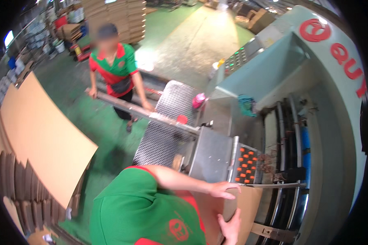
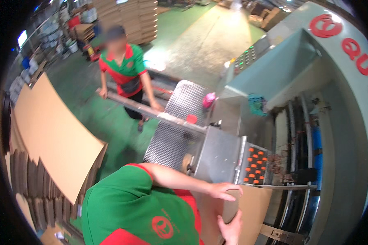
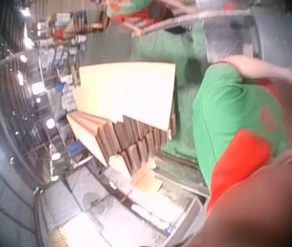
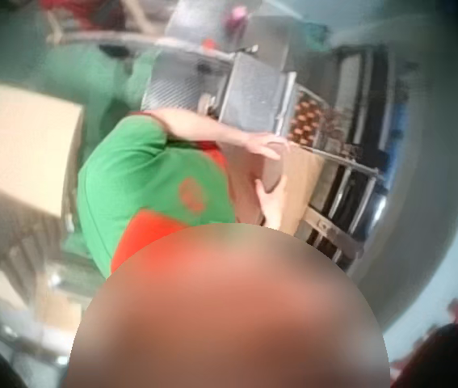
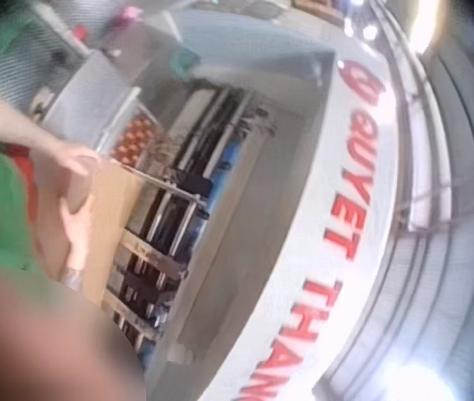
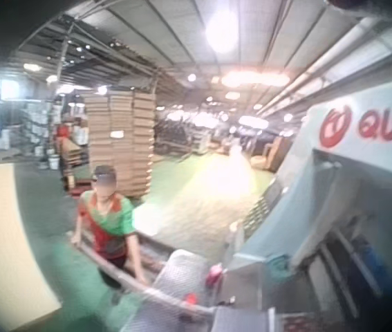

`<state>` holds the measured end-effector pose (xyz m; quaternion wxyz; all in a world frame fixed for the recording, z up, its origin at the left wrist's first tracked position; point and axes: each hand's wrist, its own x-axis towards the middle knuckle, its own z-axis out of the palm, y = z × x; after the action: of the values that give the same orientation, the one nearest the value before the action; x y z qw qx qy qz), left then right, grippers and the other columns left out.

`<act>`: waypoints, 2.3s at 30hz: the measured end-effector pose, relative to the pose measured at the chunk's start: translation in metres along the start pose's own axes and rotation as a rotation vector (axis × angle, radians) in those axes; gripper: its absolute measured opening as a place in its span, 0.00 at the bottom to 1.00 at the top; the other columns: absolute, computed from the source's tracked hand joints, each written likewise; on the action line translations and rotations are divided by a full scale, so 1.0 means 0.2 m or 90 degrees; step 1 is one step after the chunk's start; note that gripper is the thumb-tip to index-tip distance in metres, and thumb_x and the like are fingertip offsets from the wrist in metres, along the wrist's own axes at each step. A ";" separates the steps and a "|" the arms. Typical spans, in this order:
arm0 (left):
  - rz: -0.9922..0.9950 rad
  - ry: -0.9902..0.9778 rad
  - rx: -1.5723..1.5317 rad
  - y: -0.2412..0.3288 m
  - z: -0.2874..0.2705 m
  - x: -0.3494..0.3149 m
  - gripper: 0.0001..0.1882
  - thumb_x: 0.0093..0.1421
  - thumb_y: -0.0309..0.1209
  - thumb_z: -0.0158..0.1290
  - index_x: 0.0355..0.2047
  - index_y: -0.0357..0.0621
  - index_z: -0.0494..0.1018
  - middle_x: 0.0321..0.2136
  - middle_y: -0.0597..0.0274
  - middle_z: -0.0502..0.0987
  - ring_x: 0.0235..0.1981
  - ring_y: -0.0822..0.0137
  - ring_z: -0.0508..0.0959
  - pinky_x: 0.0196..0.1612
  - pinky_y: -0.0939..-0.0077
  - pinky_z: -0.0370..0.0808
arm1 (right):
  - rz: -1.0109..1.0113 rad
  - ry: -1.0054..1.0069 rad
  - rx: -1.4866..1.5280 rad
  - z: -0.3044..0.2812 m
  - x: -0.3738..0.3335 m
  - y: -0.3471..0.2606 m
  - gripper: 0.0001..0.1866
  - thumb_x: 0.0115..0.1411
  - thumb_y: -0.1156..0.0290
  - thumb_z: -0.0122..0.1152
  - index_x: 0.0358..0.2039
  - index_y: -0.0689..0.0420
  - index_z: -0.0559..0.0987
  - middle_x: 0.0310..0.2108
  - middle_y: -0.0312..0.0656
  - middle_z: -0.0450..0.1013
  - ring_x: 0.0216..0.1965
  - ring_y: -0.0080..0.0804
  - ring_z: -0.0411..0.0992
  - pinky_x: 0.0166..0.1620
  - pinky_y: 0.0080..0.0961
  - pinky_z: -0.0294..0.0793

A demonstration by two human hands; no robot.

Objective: The person repeatedly picks up flat cardboard sheets from a stack and feeds them one by one into a processing machine. A coworker assists by guiding the sheets through the rollers. The person continues this cycle throughout the clip.

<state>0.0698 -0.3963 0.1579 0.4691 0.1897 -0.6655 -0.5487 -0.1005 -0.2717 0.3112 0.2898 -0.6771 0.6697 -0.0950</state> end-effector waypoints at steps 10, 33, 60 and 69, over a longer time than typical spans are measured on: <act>-0.024 0.053 -0.013 0.10 0.01 0.00 0.19 0.65 0.40 0.58 0.51 0.42 0.74 0.41 0.51 0.82 0.46 0.51 0.83 0.51 0.57 0.77 | 0.015 0.004 -0.027 0.00 0.00 -0.03 0.44 0.50 0.60 0.79 0.65 0.56 0.67 0.48 0.64 0.79 0.52 0.65 0.77 0.55 0.53 0.77; 0.024 0.078 -0.008 0.12 0.03 0.02 0.18 0.66 0.39 0.54 0.50 0.41 0.74 0.41 0.53 0.81 0.44 0.54 0.82 0.48 0.59 0.76 | -0.052 0.020 -0.003 0.00 0.01 0.03 0.44 0.51 0.68 0.79 0.66 0.58 0.66 0.49 0.63 0.78 0.52 0.64 0.77 0.56 0.51 0.76; -0.122 -0.342 -0.012 -0.29 -0.35 0.08 0.64 0.47 0.49 0.78 0.76 0.42 0.52 0.71 0.45 0.60 0.71 0.51 0.64 0.73 0.56 0.62 | 0.219 0.169 -0.249 0.10 -0.15 -0.02 0.47 0.54 0.38 0.73 0.58 0.65 0.69 0.51 0.53 0.72 0.52 0.54 0.72 0.55 0.48 0.71; -0.103 -0.439 0.051 -0.65 -0.31 0.12 0.51 0.52 0.40 0.75 0.69 0.41 0.59 0.65 0.43 0.66 0.68 0.43 0.68 0.69 0.51 0.68 | 0.208 0.164 -0.245 -0.04 -0.05 -0.06 0.46 0.54 0.37 0.73 0.56 0.65 0.70 0.48 0.52 0.73 0.49 0.54 0.73 0.51 0.47 0.74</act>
<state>0.0769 -0.4912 0.0476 0.1643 0.0639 -0.7885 -0.5893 -0.0955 -0.2641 0.3265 0.0798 -0.5850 0.8071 -0.0029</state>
